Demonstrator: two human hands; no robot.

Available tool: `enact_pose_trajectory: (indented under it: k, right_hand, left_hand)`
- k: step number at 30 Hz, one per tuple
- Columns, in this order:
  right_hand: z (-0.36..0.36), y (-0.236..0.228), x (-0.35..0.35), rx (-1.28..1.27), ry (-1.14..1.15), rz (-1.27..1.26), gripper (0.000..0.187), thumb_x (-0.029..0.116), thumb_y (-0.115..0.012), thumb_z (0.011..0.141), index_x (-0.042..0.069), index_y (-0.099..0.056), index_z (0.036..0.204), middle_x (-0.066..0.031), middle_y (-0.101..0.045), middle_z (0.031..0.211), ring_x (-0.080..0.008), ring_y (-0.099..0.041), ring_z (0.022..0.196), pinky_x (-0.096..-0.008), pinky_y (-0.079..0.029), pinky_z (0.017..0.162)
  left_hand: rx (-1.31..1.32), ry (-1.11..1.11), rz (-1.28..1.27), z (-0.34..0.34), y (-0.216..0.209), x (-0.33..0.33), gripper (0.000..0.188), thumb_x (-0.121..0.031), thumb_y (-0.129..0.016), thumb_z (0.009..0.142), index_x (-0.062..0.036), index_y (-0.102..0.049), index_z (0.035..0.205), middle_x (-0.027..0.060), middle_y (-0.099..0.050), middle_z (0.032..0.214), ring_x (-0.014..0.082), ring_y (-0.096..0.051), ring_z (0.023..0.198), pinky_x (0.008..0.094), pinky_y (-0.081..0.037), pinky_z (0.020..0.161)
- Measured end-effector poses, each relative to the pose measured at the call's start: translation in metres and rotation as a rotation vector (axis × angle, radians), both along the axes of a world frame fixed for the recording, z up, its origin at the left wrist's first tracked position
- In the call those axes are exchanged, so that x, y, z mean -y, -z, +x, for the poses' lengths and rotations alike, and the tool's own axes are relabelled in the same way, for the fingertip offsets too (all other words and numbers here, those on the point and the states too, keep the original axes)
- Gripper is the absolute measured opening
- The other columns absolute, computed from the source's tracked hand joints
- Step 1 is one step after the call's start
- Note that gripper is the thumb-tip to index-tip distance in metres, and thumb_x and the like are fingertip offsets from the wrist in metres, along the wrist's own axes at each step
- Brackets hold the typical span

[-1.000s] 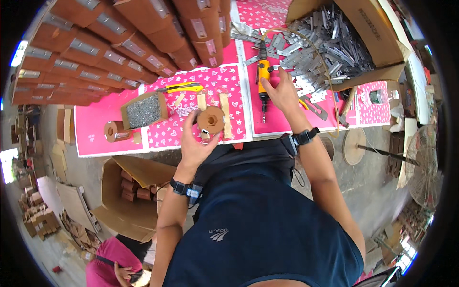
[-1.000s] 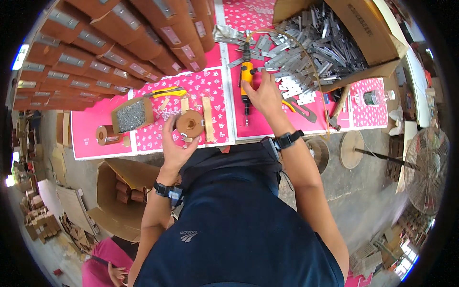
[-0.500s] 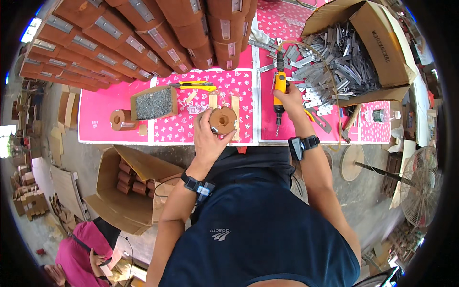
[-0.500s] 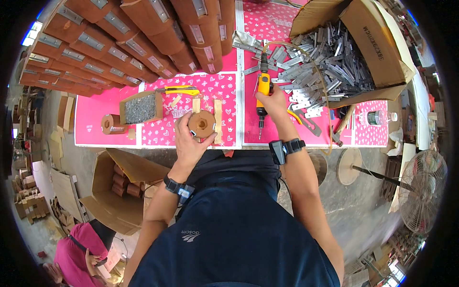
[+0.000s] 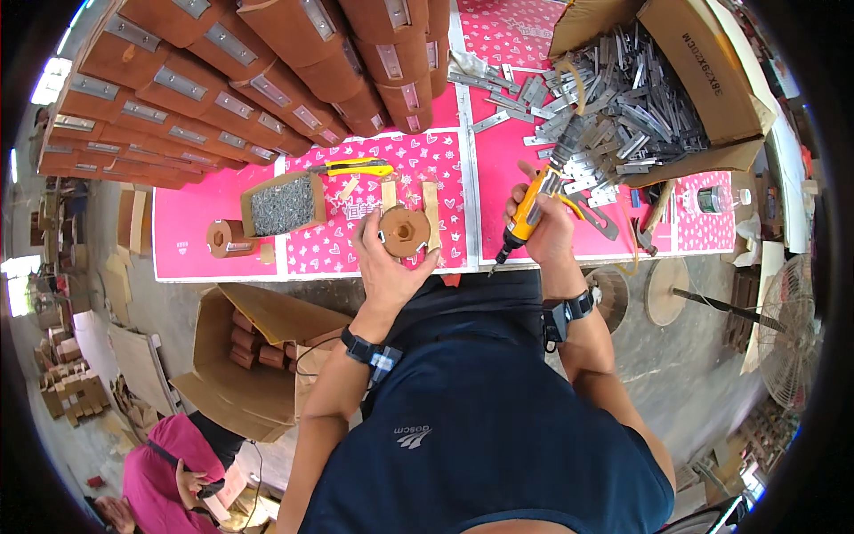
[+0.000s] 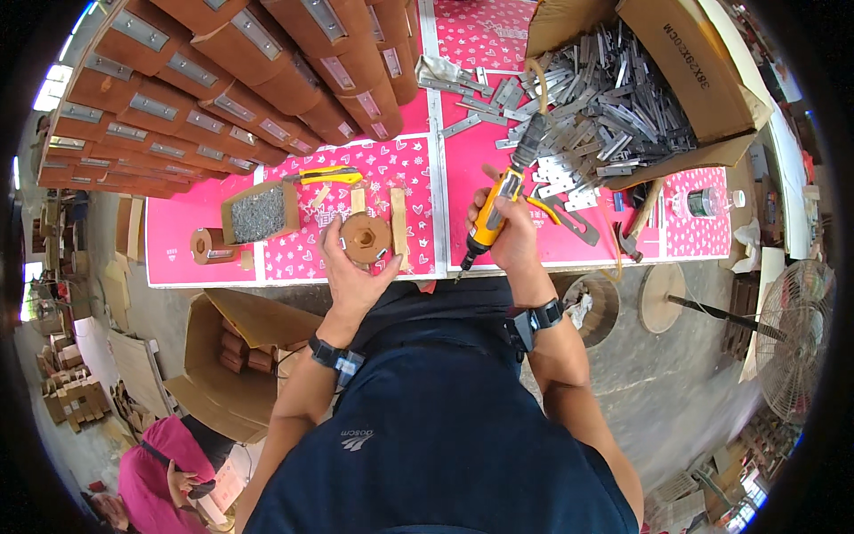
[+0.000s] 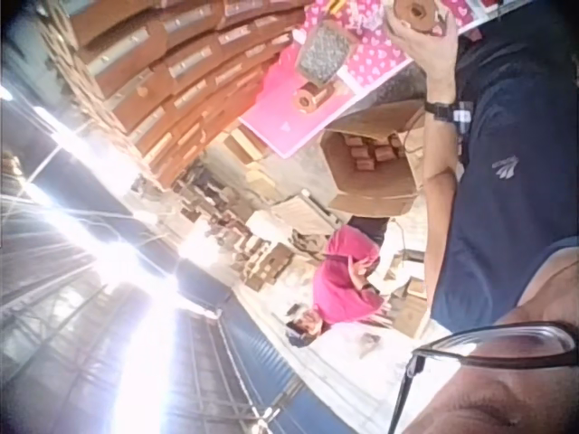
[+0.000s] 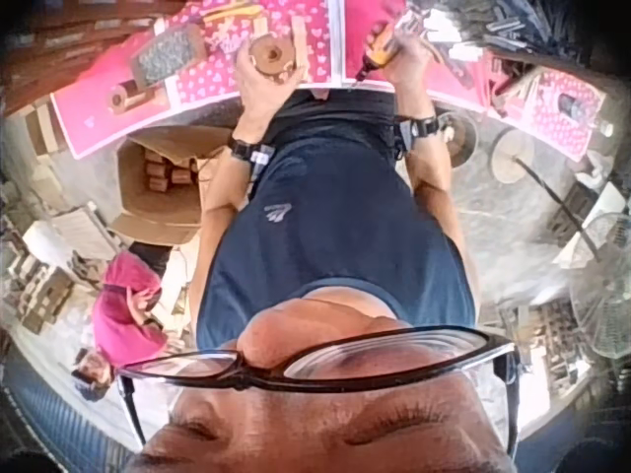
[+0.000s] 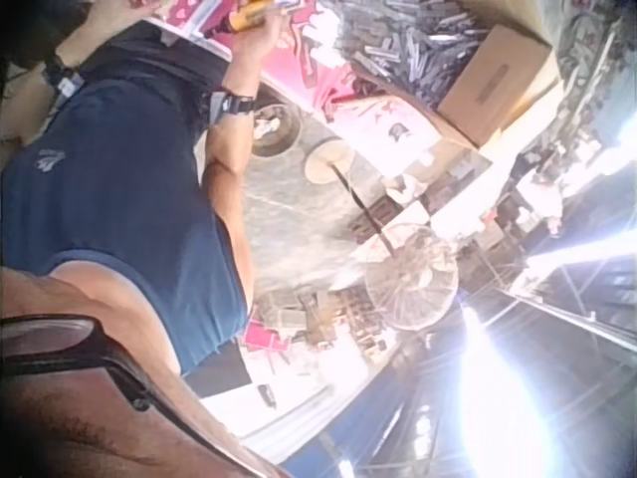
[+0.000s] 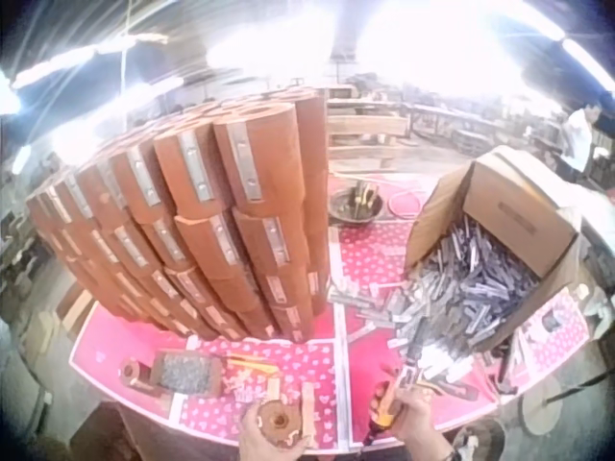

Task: The person secures metal brackets to wooden blocks using a power screwdriver, handling the screws from a small container and placing finished blocks onto a stack. The person later picks up a round wooden component and applies pressure to the top with a tool.

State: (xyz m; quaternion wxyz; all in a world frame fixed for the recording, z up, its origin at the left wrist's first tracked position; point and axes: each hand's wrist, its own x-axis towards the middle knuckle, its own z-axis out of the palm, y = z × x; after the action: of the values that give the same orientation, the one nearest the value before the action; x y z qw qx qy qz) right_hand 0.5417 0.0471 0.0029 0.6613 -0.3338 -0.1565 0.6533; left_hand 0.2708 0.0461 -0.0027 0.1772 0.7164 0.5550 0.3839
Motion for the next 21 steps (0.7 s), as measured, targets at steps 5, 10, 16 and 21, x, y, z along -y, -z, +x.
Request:
enact_pose_trajectory:
  k: [5, 10, 16, 21]
  right_hand:
    - [-0.009, -0.02, -0.001, 0.319, 0.217, 0.175, 0.064, 0.008, -0.07, 0.086, 0.0, -0.042, 0.142, -0.0058, -0.058, 0.083, -0.0159, -0.06, 0.069, -0.03, -0.051, 0.062]
    - [-0.018, 0.001, 0.003, 0.683, 0.35, 0.341, 0.068, -0.004, -0.066, 0.08, 0.002, -0.04, 0.143, -0.0077, -0.062, 0.092, -0.0131, -0.058, 0.076, -0.0262, -0.048, 0.068]
    - [0.069, 0.163, 0.036, 0.139, 0.361, 0.385, 0.051, 0.009, -0.061, 0.095, 0.002, -0.048, 0.144, -0.0004, -0.048, 0.094, -0.0088, -0.049, 0.093, -0.0243, -0.043, 0.084]
    - [-0.002, 0.047, 0.032, 0.797, 0.31, 0.467, 0.074, -0.013, -0.061, 0.086, 0.003, -0.034, 0.154, -0.0052, -0.055, 0.099, -0.0137, -0.052, 0.085, -0.0272, -0.044, 0.077]
  left_hand:
    - [-0.05, -0.085, -0.102, -0.001, 0.0, -0.009, 0.102, -0.027, -0.096, 0.065, 0.001, -0.037, 0.143, 0.0225, -0.05, 0.132, 0.0378, -0.051, 0.124, 0.0467, -0.044, 0.105]
    - [0.032, -0.064, -0.162, -0.029, -0.004, -0.006, 0.086, -0.024, -0.091, 0.07, 0.0019, -0.045, 0.138, 0.0216, -0.058, 0.124, 0.0356, -0.061, 0.116, 0.0435, -0.05, 0.1]
    - [0.209, 0.131, -0.082, -0.015, -0.013, -0.011, 0.071, -0.019, -0.083, 0.072, -0.0045, -0.049, 0.133, 0.0229, -0.055, 0.122, 0.0398, -0.059, 0.11, 0.0462, -0.049, 0.097]
    - [-0.04, -0.098, 0.05, -0.013, -0.012, 0.015, 0.085, -0.028, -0.089, 0.069, -0.0085, -0.046, 0.141, 0.0214, -0.048, 0.128, 0.0427, -0.053, 0.113, 0.0498, -0.047, 0.098]
